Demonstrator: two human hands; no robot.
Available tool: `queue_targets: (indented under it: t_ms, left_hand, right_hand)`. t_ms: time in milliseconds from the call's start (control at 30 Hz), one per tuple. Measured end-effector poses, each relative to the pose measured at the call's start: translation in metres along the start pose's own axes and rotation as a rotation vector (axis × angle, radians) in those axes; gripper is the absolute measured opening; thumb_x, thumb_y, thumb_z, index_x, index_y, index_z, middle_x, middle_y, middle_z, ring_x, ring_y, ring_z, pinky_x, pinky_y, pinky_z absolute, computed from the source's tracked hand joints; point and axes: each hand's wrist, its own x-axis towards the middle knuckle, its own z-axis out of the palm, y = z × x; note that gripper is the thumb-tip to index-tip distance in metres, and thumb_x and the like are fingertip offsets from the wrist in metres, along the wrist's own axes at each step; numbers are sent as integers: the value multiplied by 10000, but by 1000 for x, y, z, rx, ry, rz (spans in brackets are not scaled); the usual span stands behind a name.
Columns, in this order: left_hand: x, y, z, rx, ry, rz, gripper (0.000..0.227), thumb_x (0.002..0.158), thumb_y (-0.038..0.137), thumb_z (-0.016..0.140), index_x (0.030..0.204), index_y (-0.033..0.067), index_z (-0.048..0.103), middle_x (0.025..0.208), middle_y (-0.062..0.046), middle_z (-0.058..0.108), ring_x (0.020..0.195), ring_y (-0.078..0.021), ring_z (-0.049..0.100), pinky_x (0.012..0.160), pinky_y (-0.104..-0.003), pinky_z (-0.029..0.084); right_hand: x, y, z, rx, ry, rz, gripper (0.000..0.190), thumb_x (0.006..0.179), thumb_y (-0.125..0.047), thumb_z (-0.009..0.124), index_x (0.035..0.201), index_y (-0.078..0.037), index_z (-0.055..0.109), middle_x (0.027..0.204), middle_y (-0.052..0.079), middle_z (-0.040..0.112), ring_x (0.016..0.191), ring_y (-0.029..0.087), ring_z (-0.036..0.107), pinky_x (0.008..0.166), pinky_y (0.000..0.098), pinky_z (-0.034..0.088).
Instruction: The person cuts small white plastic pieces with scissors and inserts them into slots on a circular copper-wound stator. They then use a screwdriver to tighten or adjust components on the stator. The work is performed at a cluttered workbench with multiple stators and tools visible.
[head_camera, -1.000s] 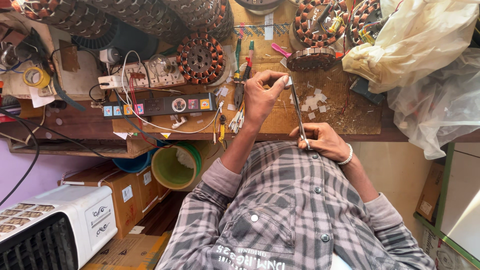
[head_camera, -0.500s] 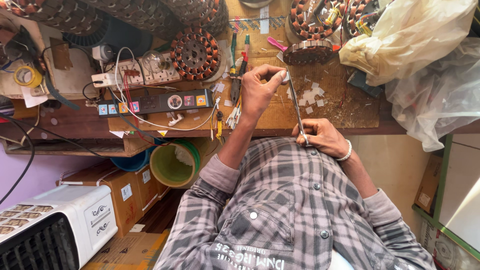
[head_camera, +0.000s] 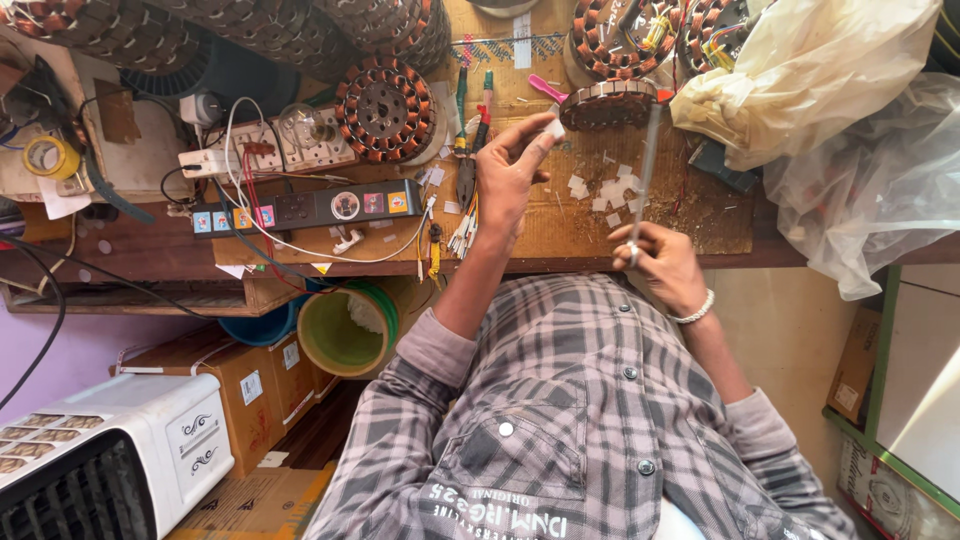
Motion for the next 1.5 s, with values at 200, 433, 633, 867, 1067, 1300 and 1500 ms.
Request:
queue_targets:
  t_ms: [200, 433, 633, 867, 1067, 1300, 1500]
  left_hand:
    - [-3, -24, -16, -68, 41, -37, 251, 954, 106, 731, 1198, 54, 707, 1065, -53, 774, 942, -73, 715, 651, -205, 548]
    - [-3, -32, -11, -13, -81, -65, 114, 969, 125, 705, 1070, 71, 700, 939, -49, 781, 709, -64, 668, 509, -219, 525]
    - [-28, -19, 11, 296, -181, -42, 74, 984, 116, 671, 1018, 50, 671, 887, -37, 763, 706, -63, 688, 506, -223, 530]
    - [-44, -23, 30, 414, -250, -57, 57, 972, 67, 662, 1006, 22, 656, 820, -46, 732, 652, -70, 684, 490, -244, 528]
    - [-39, -25, 25, 422, -247, -44, 62, 960, 56, 660, 1012, 23, 667, 847, -44, 739, 676, -70, 686, 507, -244, 557]
    - [-28, -25, 31, 537, -272, 200, 85, 962, 80, 697, 1021, 19, 699, 872, -41, 753, 743, -71, 702, 607, -245, 568]
    - [-21, -18, 37, 211, -258, -102, 145, 1001, 149, 670, 1058, 26, 722, 880, -29, 734, 713, -68, 657, 547, -240, 582]
  right_hand:
    - [-18, 40, -36, -1011, 478, 103, 628, 796, -313, 885, 1300, -45, 622, 894, 213, 747, 786, 407, 693, 669, 496, 526]
    - [12, 48, -77, -1270, 225, 228, 444, 823, -433, 826, 1161, -150, 770, 969, 211, 763, 923, 426, 721, 793, 510, 561]
    - [23, -40, -57, -991, 221, 31, 321, 941, -316, 750, 1198, -125, 763, 1049, 174, 767, 970, 314, 723, 827, 411, 556]
    - [34, -81, 22, -163, 8, -246, 188, 971, -58, 701, 1146, 12, 697, 981, 51, 742, 878, 93, 702, 788, 237, 573]
    - [38, -77, 24, -232, 40, -313, 155, 966, -45, 721, 1100, 32, 711, 974, 68, 748, 886, 102, 715, 796, 251, 585]
    - [41, -90, 20, -486, 104, -372, 90, 976, 12, 676, 1064, 21, 691, 911, 91, 759, 828, 128, 747, 726, 270, 587]
    - [40, -109, 23, -778, 156, -776, 142, 948, 81, 691, 1055, 1, 643, 947, 138, 688, 819, 270, 717, 719, 360, 567]
